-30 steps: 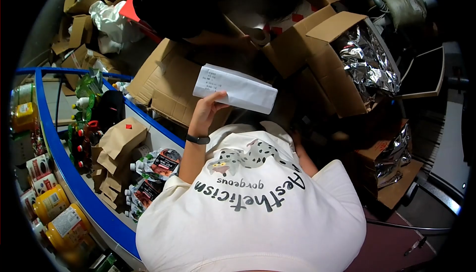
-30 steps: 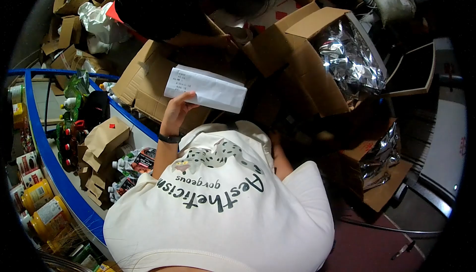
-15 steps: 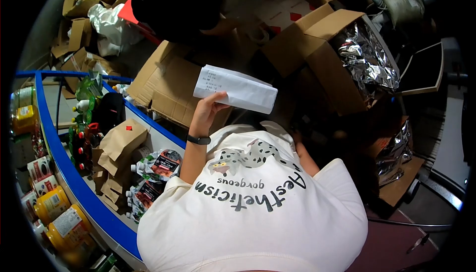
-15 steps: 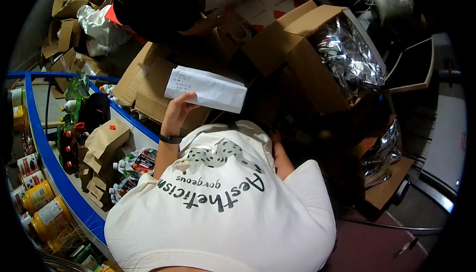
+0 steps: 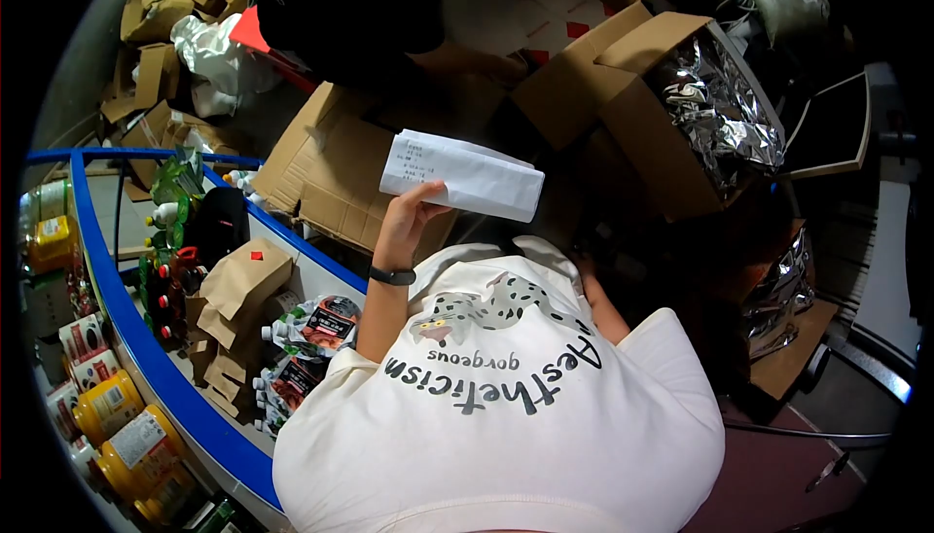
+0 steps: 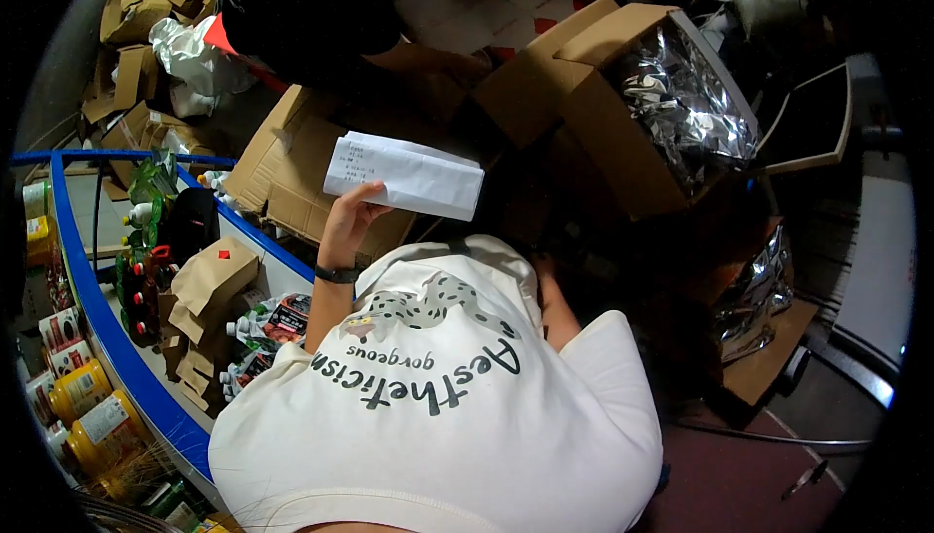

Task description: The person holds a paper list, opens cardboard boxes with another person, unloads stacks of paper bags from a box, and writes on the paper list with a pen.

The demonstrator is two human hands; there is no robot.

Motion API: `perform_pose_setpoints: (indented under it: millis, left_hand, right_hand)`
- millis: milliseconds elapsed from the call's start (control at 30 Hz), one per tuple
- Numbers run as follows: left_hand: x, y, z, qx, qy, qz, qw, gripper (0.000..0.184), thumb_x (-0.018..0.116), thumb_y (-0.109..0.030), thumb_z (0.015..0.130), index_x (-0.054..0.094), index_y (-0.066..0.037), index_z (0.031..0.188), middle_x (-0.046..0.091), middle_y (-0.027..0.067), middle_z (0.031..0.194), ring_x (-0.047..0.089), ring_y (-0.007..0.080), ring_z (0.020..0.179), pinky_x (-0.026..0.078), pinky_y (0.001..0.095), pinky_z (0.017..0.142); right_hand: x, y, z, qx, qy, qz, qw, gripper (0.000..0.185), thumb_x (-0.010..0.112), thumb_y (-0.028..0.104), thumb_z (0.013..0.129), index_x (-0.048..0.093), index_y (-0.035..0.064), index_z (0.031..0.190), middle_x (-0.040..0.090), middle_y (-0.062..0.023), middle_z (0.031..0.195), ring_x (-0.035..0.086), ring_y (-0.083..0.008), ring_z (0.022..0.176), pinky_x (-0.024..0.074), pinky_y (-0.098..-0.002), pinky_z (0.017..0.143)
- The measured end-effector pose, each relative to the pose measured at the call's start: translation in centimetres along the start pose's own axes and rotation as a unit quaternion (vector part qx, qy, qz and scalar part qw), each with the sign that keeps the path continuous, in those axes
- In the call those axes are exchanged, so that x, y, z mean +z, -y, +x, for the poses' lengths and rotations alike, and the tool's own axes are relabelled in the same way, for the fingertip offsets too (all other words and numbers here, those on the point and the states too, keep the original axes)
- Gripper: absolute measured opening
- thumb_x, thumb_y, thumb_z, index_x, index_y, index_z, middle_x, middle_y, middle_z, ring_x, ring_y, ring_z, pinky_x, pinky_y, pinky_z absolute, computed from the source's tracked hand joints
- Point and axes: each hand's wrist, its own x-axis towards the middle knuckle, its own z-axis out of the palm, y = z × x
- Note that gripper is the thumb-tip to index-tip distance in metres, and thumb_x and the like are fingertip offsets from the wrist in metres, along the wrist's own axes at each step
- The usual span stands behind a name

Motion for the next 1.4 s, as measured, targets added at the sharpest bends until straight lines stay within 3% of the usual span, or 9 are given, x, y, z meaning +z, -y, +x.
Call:
perform_pose_setpoints:
  millis: [567,667,767,1067,1400]
  left_hand:
    - [-1.0,0.7,0.6,-0.001,0.001,-0.01,1.0,0.031,0.066,-0.011,0.074,0.055,0.001,0.101,0.06,0.0099,0.095,0.06,0.0181,0.085,0.052,0.0291,0.073]
    - [-0.9,0.7,0.6,-0.007,-0.003,-0.014,1.0,0.03,0.066,-0.011,0.075,0.055,0.001,0.101,0.06,0.0098,0.095,0.06,0.0185,0.085,0.052,0.0297,0.073]
    - [-0.8,0.6,0.5,-0.006,-0.004,-0.02,1.0,0.03,0.066,-0.01,0.075,0.055,0.001,0.1,0.06,0.0096,0.095,0.06,0.0186,0.085,0.052,0.03,0.073]
    - [-0.7,0.5,0.4,-0.008,-0.011,-0.015,1.0,0.03,0.065,-0.009,0.075,0.055,0.001,0.101,0.06,0.0097,0.095,0.06,0.0186,0.084,0.052,0.0292,0.073]
    - [-1.0,0.8,0.6,0.0,-0.013,-0.013,1.0,0.031,0.066,-0.01,0.074,0.055,0.001,0.101,0.058,0.0091,0.095,0.059,0.018,0.086,0.052,0.0288,0.072]
  right_hand:
    - [0.5,-2.1,1.2,0.021,-0.028,-0.032,0.999,0.055,0.061,0.04,0.074,0.052,0.0018,0.113,0.056,-0.0199,0.11,0.054,-0.0329,0.099,0.0426,-0.0384,0.086]
    - [0.9,-1.3,0.3,-0.037,-0.104,-0.021,0.994,0.037,0.061,0.032,0.075,0.06,-0.0008,0.091,0.062,-0.0203,0.088,0.058,-0.0285,0.082,0.044,-0.0352,0.073]
    - [0.8,-0.8,0.0,-0.038,-0.105,-0.012,0.994,0.035,0.062,0.033,0.074,0.06,0.0,0.086,0.061,-0.0209,0.082,0.058,-0.0269,0.078,0.0433,-0.0352,0.07]
    - [1.0,-1.0,0.1,-0.042,-0.126,-0.005,0.991,0.033,0.063,0.033,0.071,0.059,0.0008,0.079,0.06,-0.0184,0.077,0.055,-0.0258,0.072,0.0426,-0.0358,0.068]
    - [-0.1,1.1,-1.5,-0.051,-0.082,0.013,0.995,0.033,0.063,0.034,0.072,0.058,0.0014,0.079,0.058,-0.0163,0.074,0.053,-0.0232,0.071,0.0416,-0.0345,0.067]
